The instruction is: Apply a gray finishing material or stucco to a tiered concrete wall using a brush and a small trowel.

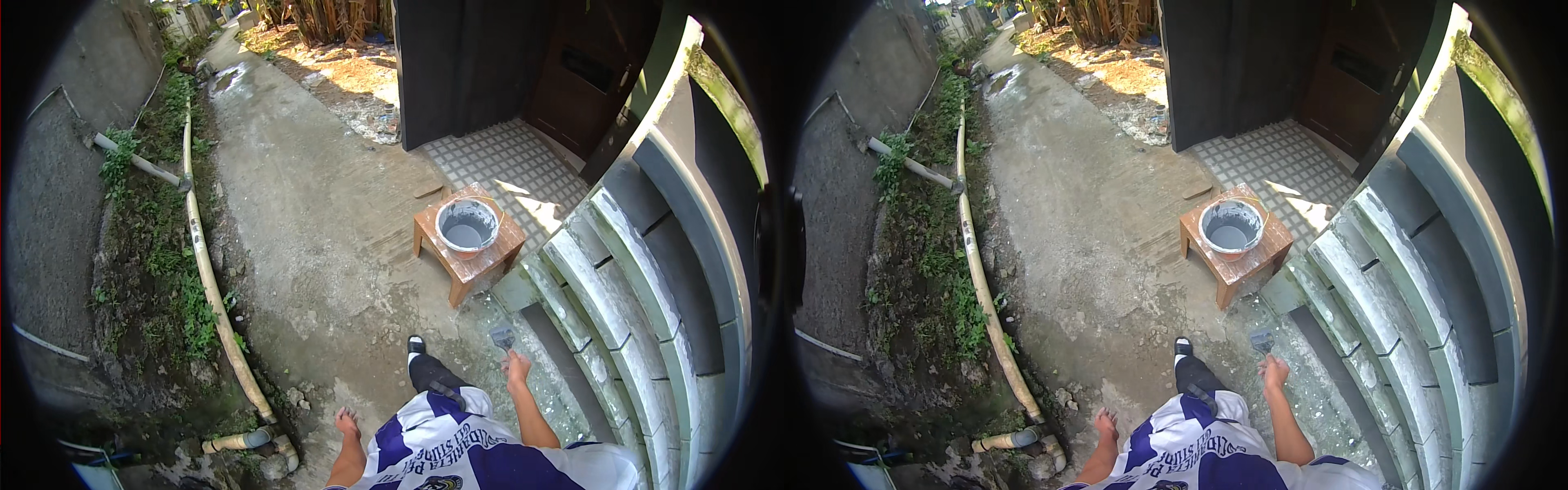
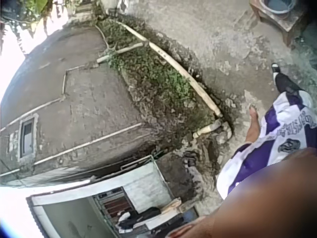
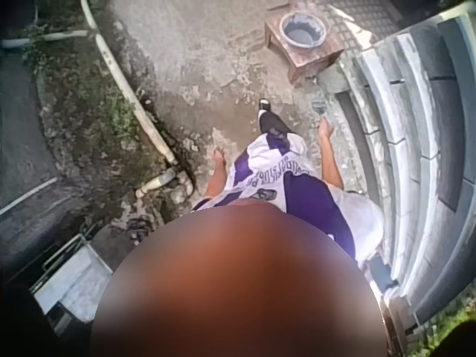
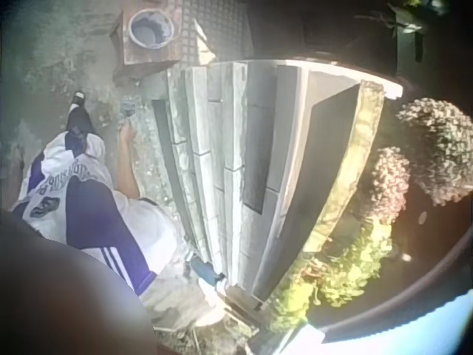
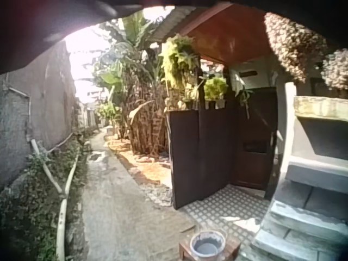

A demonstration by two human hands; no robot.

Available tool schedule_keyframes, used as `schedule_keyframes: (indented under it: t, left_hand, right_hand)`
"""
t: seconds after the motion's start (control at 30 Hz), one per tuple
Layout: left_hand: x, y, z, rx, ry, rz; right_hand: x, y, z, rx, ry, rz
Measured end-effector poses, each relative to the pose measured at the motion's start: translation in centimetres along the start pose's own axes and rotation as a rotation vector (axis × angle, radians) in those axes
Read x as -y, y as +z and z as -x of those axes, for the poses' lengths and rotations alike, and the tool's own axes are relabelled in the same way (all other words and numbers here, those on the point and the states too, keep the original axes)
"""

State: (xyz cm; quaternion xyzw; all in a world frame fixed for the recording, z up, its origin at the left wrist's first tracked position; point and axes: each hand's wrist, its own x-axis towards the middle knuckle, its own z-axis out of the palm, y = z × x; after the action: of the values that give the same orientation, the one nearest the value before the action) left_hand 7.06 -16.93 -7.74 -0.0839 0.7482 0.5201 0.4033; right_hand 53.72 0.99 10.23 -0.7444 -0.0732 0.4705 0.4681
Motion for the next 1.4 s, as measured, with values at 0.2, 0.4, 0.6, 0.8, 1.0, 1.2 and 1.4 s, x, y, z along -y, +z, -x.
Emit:
schedule_keyframes:
  t: [0.2,0.4,0.6,0.8,1.0,1.2,1.4]
  left_hand:
    - [-8.5,3.2,-3.8,0.038,0.133,-0.064]
    - [-13.8,8.6,-8.1,-0.018,0.024,0.044]
    - [-17.3,12.0,-20.2,0.051,-0.171,0.172]
    - [-30.2,23.9,-29.5,0.112,-0.141,-0.115]
    - [-46.1,41.6,-35.1,0.492,0.145,-0.418]
    - [-51.0,57.9,-31.4,0.746,0.403,-0.574]
    - [-42.9,69.0,-22.3,0.916,0.412,-0.542]
  right_hand:
    - [0.9,16.5,-10.6,0.066,-0.163,0.077]
    - [9.5,33.5,-8.3,0.390,-0.222,-0.088]
    - [14.0,40.5,-7.9,0.501,-0.316,-0.071]
    - [13.3,40.8,-9.4,0.156,-0.371,-0.103]
    - [14.2,37.9,-10.9,-0.351,-0.375,-0.138]
    - [16.7,34.7,-15.2,-0.532,-0.380,0.120]
    - [17.6,35.9,-26.2,-0.513,-0.575,0.165]
